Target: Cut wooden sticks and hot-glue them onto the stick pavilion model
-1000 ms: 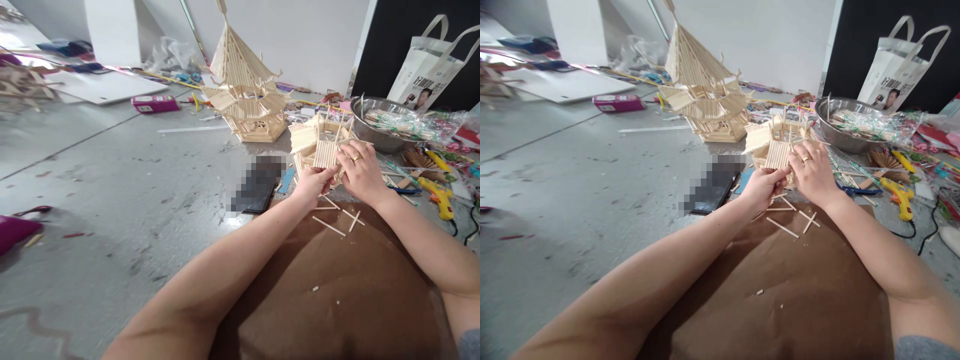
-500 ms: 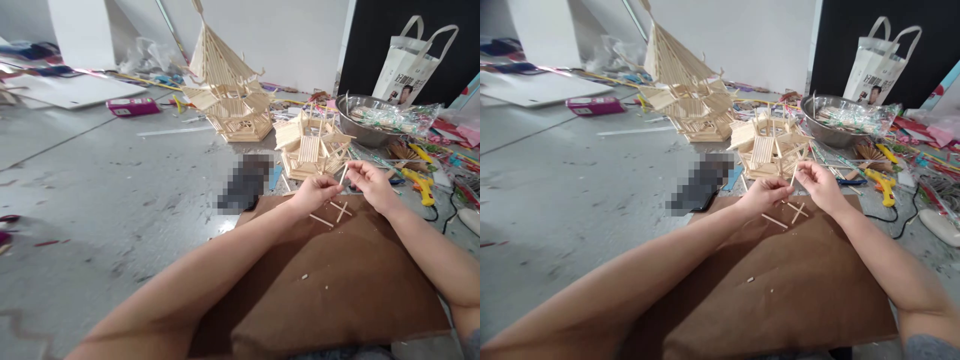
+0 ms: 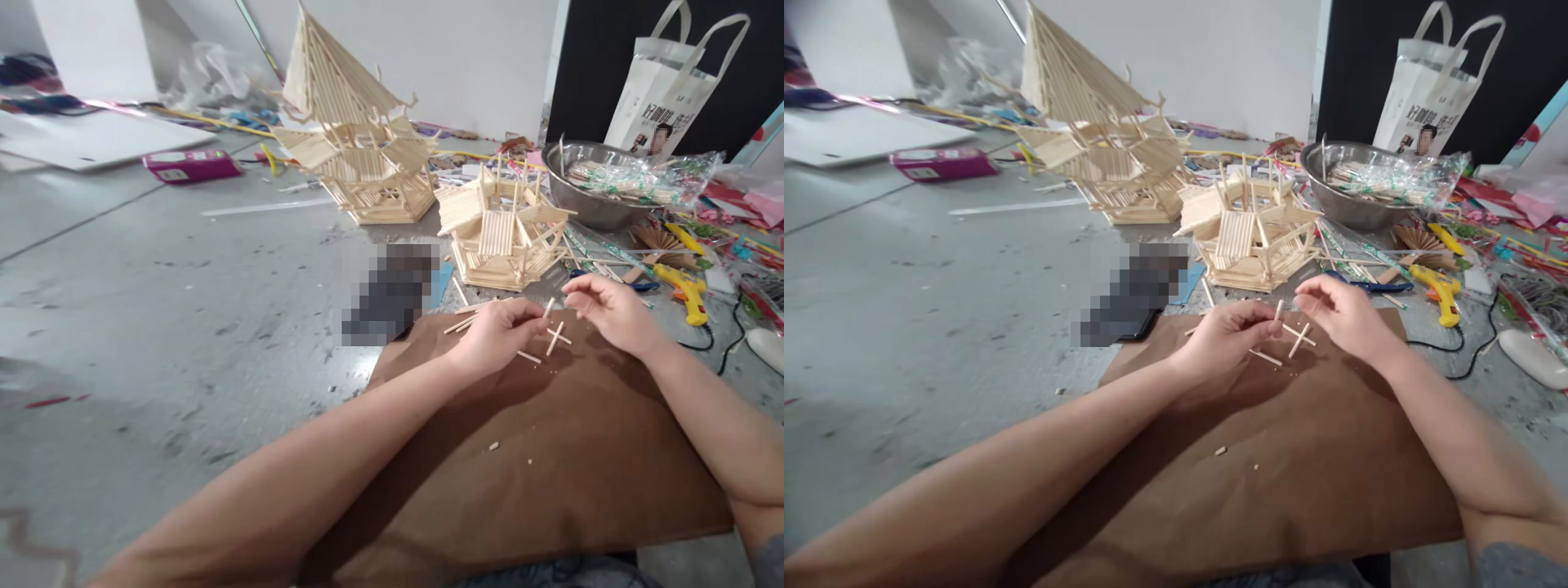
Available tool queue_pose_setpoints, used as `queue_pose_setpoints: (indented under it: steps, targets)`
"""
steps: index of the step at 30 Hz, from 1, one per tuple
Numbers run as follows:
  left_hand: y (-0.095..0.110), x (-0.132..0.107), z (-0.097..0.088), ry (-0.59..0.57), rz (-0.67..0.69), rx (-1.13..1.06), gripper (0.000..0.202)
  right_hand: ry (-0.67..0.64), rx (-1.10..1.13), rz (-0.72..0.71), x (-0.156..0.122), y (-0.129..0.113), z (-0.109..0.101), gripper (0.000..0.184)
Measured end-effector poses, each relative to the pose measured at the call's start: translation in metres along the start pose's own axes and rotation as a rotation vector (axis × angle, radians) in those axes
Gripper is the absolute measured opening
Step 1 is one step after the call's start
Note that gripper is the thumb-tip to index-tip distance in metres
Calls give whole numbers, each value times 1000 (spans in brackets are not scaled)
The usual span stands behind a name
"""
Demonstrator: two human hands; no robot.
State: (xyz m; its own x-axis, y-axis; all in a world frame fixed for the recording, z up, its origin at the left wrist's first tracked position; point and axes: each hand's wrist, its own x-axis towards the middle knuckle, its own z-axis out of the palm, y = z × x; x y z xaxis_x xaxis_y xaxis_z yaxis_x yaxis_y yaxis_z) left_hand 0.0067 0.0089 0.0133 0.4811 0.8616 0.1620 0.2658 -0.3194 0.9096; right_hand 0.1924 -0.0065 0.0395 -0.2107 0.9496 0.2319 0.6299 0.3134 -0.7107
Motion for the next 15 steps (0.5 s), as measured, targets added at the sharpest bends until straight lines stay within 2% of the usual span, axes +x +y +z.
queue_pose_setpoints:
  steps: [1,3,6,10,15]
  targets:
    - [-1,0,-1,17,-18,-6,15,57,-152,18,1,3,-8,28]
    - [-2,0,-4,42,-58,-13,16,72,-574,116,4,11,-21,27]
    - [-6,2,-4,40,-81,-8,17,-34,-947,288,8,23,-28,35]
    - [-9,2,-3,29,-55,8,18,-189,-1065,381,11,32,-26,45]
    - [-12,1,-2,38,-29,20,19,-239,-1074,401,13,35,-35,43]
